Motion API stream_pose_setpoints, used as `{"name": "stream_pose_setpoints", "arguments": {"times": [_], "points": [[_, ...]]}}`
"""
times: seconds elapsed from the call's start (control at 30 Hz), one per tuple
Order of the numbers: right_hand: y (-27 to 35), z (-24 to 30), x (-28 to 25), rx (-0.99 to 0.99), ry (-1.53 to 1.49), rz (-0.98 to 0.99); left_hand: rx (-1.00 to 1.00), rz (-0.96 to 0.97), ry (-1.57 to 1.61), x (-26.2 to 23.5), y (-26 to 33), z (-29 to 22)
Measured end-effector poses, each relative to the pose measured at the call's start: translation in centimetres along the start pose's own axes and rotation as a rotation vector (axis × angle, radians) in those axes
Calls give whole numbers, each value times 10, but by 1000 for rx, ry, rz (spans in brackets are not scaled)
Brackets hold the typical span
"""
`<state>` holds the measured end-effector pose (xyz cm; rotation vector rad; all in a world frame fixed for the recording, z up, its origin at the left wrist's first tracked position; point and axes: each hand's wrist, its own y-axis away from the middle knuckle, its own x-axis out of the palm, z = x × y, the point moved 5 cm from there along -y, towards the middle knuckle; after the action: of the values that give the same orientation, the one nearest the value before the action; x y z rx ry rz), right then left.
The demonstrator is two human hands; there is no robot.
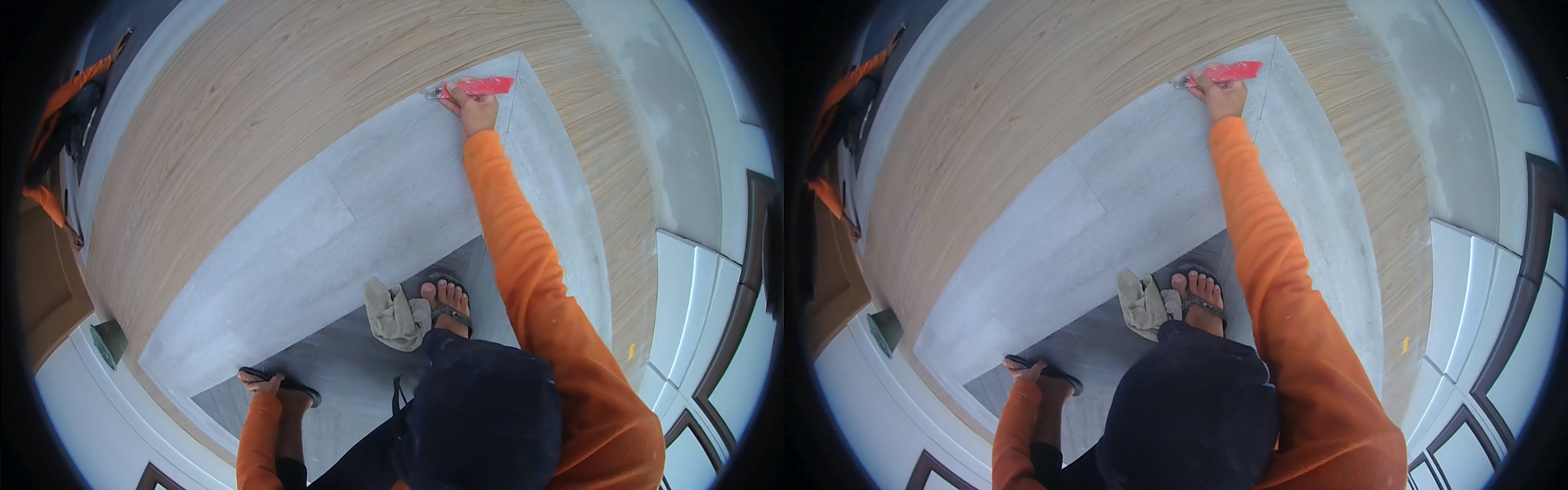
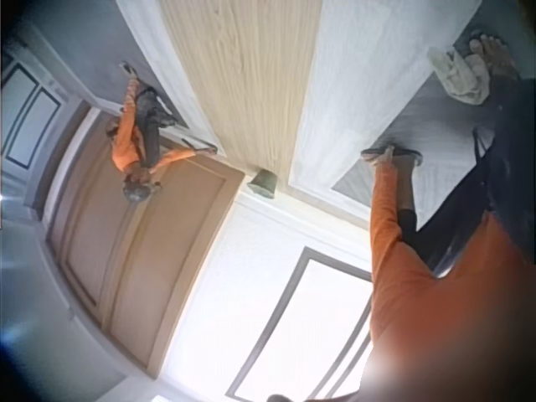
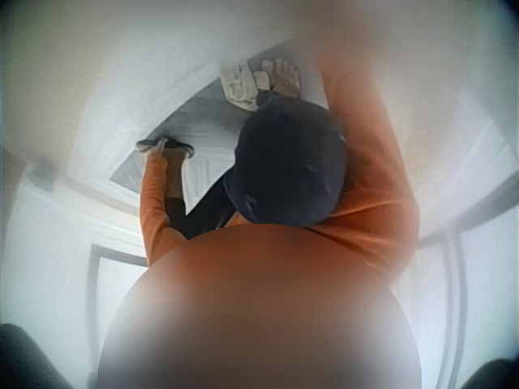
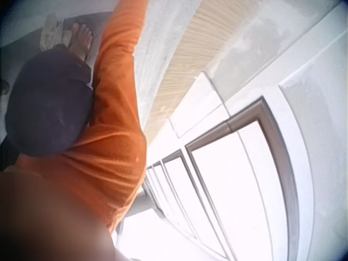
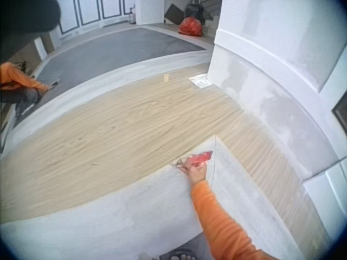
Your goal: The person scrapes a white substance from the seam between a light wood floor and a gray tiled area using a red utility knife, then wipes the area with a cloth. The person repeats this process across several sections of the seam.
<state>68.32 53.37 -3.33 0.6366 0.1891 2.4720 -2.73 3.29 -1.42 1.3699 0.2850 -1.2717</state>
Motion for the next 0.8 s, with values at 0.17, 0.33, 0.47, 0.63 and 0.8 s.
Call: {"name": "stream_pose_setpoints", "arguments": {"times": [0.17,0.33,0.47,0.63,0.8], "points": [[2,2,1,4,61,15,-39,46,-29,-13,20,-19],[2,4,1,-7,21,10,-60,89,10,-17,28,-23],[2,2,2,-1,19,-18,-57,87,15,-15,23,-17],[1,1,1,-30,-40,-18,-31,89,47,-8,17,-11],[-1,2,3,-38,49,53,-11,65,33,-5,10,-5]]}}
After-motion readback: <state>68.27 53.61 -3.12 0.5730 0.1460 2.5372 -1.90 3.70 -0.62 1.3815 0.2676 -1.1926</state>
